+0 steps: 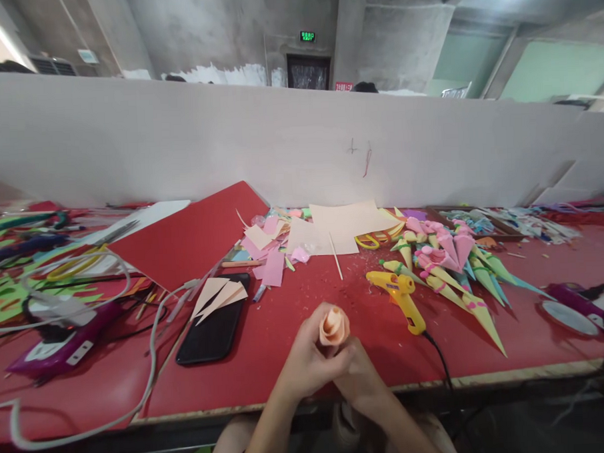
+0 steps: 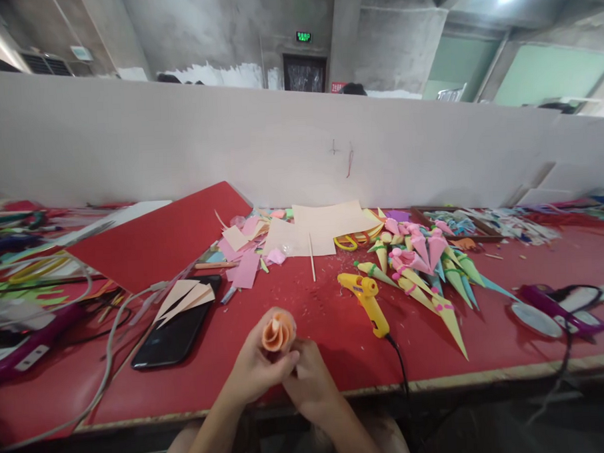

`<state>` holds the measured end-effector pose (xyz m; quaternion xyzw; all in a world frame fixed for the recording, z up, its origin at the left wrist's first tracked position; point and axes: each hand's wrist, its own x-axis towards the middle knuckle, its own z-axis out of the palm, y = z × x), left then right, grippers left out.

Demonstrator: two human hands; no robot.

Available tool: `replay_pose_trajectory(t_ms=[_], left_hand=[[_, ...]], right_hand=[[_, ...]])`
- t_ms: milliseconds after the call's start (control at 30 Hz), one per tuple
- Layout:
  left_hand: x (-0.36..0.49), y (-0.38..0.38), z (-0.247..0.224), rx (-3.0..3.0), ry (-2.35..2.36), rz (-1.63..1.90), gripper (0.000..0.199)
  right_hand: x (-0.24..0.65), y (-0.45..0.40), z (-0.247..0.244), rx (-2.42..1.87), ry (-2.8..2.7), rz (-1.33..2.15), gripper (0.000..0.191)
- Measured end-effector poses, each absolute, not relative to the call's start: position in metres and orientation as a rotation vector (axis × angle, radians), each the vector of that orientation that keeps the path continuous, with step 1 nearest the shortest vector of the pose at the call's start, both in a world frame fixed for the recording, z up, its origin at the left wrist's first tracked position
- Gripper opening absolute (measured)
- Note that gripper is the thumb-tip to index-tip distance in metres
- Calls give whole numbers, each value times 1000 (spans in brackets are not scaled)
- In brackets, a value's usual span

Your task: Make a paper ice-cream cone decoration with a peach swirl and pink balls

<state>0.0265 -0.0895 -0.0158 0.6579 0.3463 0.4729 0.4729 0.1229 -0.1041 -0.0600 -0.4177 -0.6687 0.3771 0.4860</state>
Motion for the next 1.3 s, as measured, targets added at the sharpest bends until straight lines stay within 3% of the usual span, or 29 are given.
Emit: replay_pose_trajectory(t_ms=[567,767,1033,1133,1300], left_hand=[[30,-65,-26,1130,1190,1181,26],[20,-59,-32,1411,1425,1282,52],[13,-61,-40,2068,1778,839,47],[15,-62,-31,2128,1966,529,38],[16,-63,-23,2118,2105,329,35]], right_hand=[[121,-102,-48,-1163,-1615,899,16],[128,-93,-33,-1218,-1626,789,16],[136,-28,46,-1339,-1830,390,19],[123,12,42,-1474,-1920,437,21],[103,65,12,-1657,-1976,449,25]])
